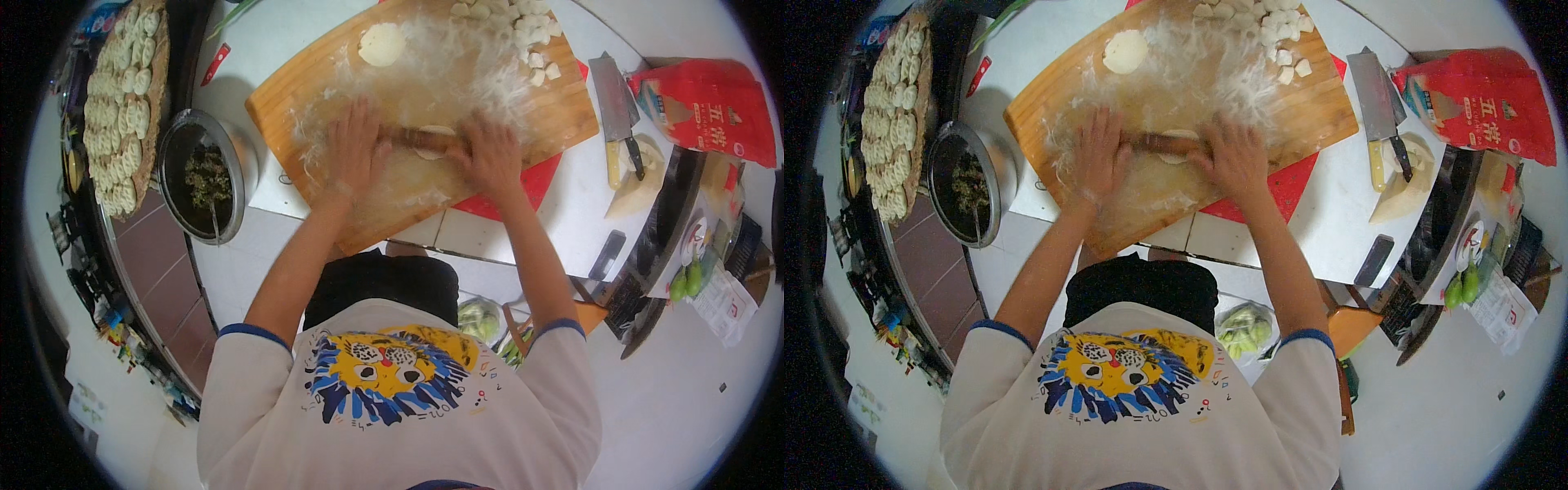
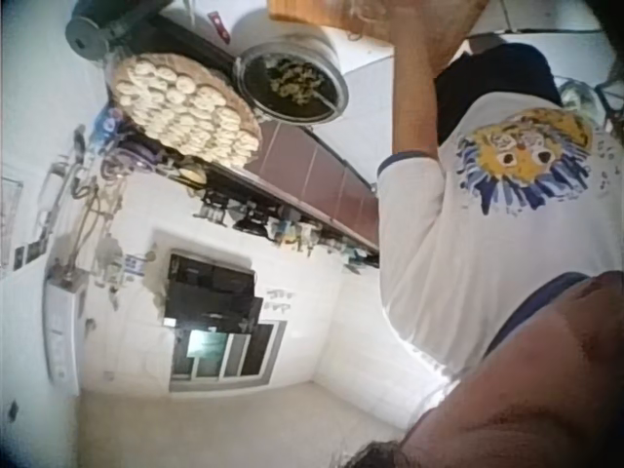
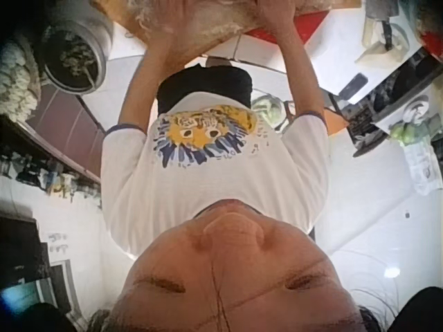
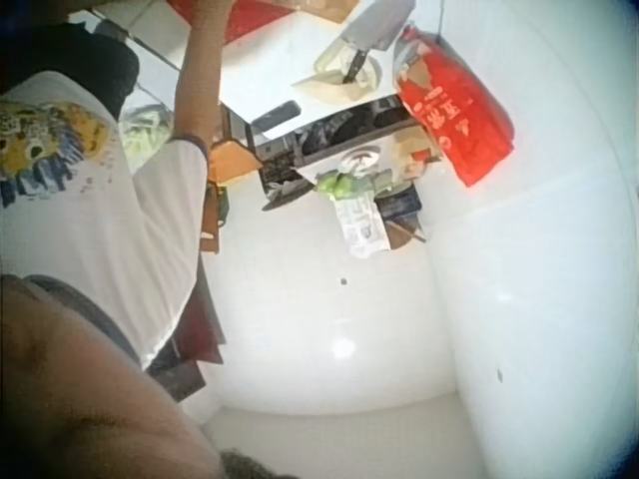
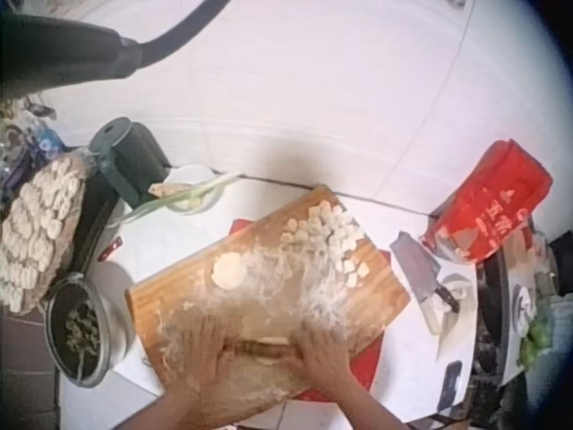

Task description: The person uses a wooden rolling pin to flatten small balls of dough into thin, circular wrappers on a floured wooden board. The person repeatedly rolls, rotates, and repositions the dough pieces to achieve a uniform shape, placing the finished wrappers in a row on the board.

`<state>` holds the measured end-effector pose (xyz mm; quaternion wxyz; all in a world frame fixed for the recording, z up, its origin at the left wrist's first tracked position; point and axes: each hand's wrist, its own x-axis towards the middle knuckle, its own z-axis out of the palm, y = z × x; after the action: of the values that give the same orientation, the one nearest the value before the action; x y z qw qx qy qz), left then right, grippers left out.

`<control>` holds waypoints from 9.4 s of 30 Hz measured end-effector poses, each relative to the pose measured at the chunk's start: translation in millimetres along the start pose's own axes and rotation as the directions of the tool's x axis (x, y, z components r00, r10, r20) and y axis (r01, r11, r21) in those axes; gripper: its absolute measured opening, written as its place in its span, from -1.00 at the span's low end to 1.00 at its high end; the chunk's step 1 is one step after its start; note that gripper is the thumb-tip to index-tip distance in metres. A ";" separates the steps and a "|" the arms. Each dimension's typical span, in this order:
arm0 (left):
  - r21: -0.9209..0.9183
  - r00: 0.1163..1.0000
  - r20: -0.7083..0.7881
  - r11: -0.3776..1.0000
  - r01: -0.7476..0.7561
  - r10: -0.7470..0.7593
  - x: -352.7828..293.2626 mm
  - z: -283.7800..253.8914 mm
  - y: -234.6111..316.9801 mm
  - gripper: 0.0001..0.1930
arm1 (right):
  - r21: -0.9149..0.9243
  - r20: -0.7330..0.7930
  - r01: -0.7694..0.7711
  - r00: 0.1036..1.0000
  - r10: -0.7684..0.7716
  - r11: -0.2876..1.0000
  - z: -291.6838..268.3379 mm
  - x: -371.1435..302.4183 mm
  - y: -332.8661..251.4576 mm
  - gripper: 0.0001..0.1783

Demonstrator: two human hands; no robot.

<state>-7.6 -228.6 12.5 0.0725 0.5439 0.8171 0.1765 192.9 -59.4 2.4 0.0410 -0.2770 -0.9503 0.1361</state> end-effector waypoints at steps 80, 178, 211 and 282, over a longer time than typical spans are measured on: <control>0.229 0.989 0.142 0.973 0.010 -0.043 -1.1 34.6 -15.3 -0.53 | 0.625 -0.223 -0.304 0.813 0.538 0.719 9.2 -43.3 7.3 -0.68; -0.725 0.957 -0.021 0.663 0.186 -0.290 2.5 31.6 53.5 -0.53 | 0.730 0.312 -0.432 0.900 0.305 0.530 -11.4 -37.3 5.7 -0.65; 0.004 0.993 0.087 0.997 0.081 -0.081 -20.2 20.3 22.7 -0.30 | -0.168 -0.080 0.068 0.993 -0.083 0.983 2.3 17.1 35.1 -0.35; -0.003 0.983 -0.001 0.983 -0.186 0.186 27.2 27.0 21.8 -0.39 | 0.017 -0.081 -0.188 0.979 0.189 0.982 3.8 -49.1 3.3 -0.44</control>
<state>8.8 -190.6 -2.5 0.0561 0.6175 0.7627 0.1840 235.4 -84.0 -2.3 0.0685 -0.3710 -0.9166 0.1322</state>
